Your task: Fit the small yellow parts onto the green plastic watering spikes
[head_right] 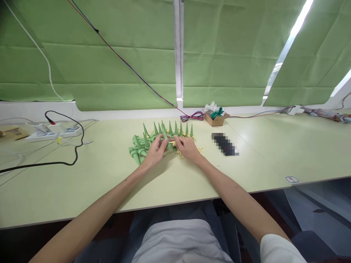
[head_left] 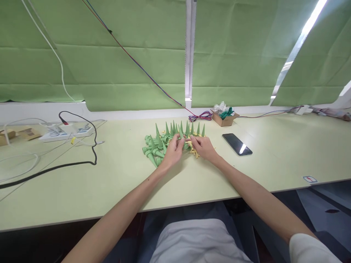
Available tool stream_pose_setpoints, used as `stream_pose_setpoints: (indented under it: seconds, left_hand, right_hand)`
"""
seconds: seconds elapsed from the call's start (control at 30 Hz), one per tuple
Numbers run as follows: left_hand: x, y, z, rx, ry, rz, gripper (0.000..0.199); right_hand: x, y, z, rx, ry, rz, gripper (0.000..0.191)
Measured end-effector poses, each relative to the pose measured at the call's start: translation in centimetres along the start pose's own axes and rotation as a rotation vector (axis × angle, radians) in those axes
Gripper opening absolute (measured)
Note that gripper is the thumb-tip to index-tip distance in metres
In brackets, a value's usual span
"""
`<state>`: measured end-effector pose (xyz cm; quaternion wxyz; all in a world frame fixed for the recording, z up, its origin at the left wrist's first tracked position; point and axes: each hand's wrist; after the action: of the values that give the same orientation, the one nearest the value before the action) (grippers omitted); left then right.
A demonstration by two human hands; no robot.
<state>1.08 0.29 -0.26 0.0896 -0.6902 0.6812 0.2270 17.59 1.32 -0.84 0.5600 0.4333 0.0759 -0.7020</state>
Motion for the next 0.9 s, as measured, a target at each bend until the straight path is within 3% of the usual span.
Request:
stream_pose_setpoints:
  seconds: [0.27,0.53,0.73,0.9]
  left_hand:
    - [0.46,0.14,-0.18,-0.201,-0.136,-0.027,0.027]
    - [0.56,0.14,-0.47,-0.222,-0.214,-0.029,0.02]
    - [0.52,0.14,-0.63,-0.265,-0.236,-0.059,0.016]
    - [0.49,0.16,-0.54,-0.279,-0.226,-0.066,0.018]
  right_hand:
    - [0.0,-0.09,-0.08,-0.025,-0.041,0.026,0.065]
    - [-0.09,-0.03,0.21,-0.062,-0.085,0.048,0.068]
    - [0.01,-0.15,0.15,-0.261,-0.252,0.122,0.061]
    - [0.05,-0.14,0.16,-0.395,-0.287,0.157,0.052]
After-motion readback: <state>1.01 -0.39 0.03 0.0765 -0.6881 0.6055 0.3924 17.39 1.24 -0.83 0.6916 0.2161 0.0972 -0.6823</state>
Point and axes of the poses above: each hand's wrist, its own x-axis away from the middle knuckle, its own y-axis out of the back of the hand, z = x × y, and after that the axes turned 12 degrees about -z, right-handed
